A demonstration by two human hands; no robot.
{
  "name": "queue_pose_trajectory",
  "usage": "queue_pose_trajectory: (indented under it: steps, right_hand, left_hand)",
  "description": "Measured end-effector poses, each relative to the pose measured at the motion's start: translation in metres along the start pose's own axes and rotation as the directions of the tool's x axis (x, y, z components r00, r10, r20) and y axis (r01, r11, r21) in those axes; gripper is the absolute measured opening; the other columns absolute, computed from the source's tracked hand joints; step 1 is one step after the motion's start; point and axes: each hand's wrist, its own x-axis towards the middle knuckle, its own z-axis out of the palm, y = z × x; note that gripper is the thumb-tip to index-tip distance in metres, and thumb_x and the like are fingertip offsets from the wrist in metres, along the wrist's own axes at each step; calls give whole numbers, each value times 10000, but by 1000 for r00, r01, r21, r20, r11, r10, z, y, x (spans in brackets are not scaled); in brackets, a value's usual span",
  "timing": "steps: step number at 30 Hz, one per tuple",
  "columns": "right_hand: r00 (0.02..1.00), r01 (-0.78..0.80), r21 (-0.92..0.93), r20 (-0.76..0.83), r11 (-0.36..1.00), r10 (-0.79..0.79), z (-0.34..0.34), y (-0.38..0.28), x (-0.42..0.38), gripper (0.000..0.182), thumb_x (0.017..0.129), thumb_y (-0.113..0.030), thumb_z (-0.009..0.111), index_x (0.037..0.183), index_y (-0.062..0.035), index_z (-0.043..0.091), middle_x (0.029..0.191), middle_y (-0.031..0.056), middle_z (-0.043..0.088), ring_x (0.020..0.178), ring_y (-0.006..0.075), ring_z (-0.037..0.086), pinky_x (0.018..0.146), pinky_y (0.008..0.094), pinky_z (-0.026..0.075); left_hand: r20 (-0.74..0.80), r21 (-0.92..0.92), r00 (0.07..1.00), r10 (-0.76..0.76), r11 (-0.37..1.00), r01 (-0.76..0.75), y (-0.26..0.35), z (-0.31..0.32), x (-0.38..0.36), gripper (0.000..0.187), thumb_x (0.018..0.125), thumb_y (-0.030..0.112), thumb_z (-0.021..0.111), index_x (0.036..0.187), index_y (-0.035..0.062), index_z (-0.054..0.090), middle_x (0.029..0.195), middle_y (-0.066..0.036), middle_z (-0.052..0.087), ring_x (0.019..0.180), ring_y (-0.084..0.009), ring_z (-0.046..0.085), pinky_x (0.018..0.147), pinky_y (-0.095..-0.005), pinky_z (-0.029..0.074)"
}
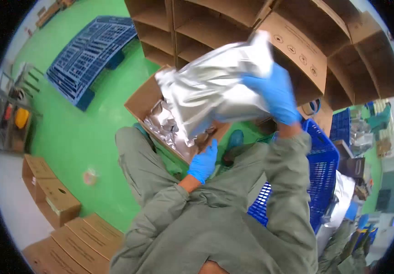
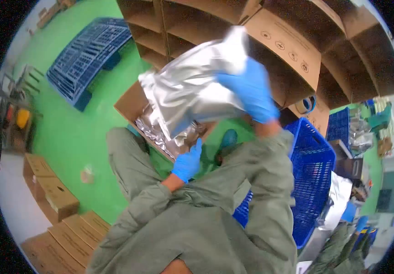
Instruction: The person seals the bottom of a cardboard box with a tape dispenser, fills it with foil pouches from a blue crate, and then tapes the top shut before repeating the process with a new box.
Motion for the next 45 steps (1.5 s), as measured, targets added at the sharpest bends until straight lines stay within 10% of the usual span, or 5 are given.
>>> queue_pose_trajectory:
  steps: [13, 20, 22, 31, 45]
  right_hand:
    - [975, -26, -7, -222, 1000, 24, 66, 92, -99, 147, 834, -188, 655, 880, -55, 695, 850, 176, 677, 829, 365, 672, 752, 449, 540]
    - [78, -867, 22, -981, 498, 179, -184, 334, -378, 400, 758, -320, 687, 935, 37, 669, 959, 246, 701, 832, 406, 692, 733, 477, 530]
    - [337, -807, -566, -676, -169, 656, -173, 383, -502, 277, 851, -233, 602, 1002, -21, 697, 1007, 214, 711, 894, 388, 699, 751, 506, 551]
    - [231, -848, -522, -214, 89, 949, -88, 453, -544, 395, 918, -281, 553, 1205, -11, 576, 1096, 217, 678, 966, 353, 664, 851, 446, 516]
    - [664, -510, -594, -731, 622, -154, -214, 107, -229, 521, 893, -299, 704, 1283, 25, 589, 1210, 202, 667, 1052, 272, 647, 949, 374, 477]
  left_hand:
    - [384, -226, 910, -156, 940, 257, 0, -29, 11, 552, 904, 41, 465, 1450, 1, 392, 1201, -308, 586, 905, -433, 655, 760, -484, 526]
    - [378, -38, 887, -264, 953, 300, 5, -28, 18, 570, 992, 163, 447, 1539, 188, 288, 966, -261, 673, 660, -441, 638, 578, -532, 476]
    - [308, -25, 927, -216, 972, 234, -6, -15, 9, 598, 988, 177, 470, 1550, 190, 267, 838, -244, 656, 607, -423, 619, 544, -518, 457]
    - [378, -45, 873, -307, 936, 348, 15, -36, 20, 672, 856, 48, 505, 1502, 104, 326, 919, -251, 673, 631, -406, 650, 565, -531, 499]
    - [167, -174, 975, -150, 968, 179, 7, -31, 8, 609, 910, 230, 583, 1441, 1, 389, 1007, -209, 647, 730, -338, 659, 592, -463, 522]
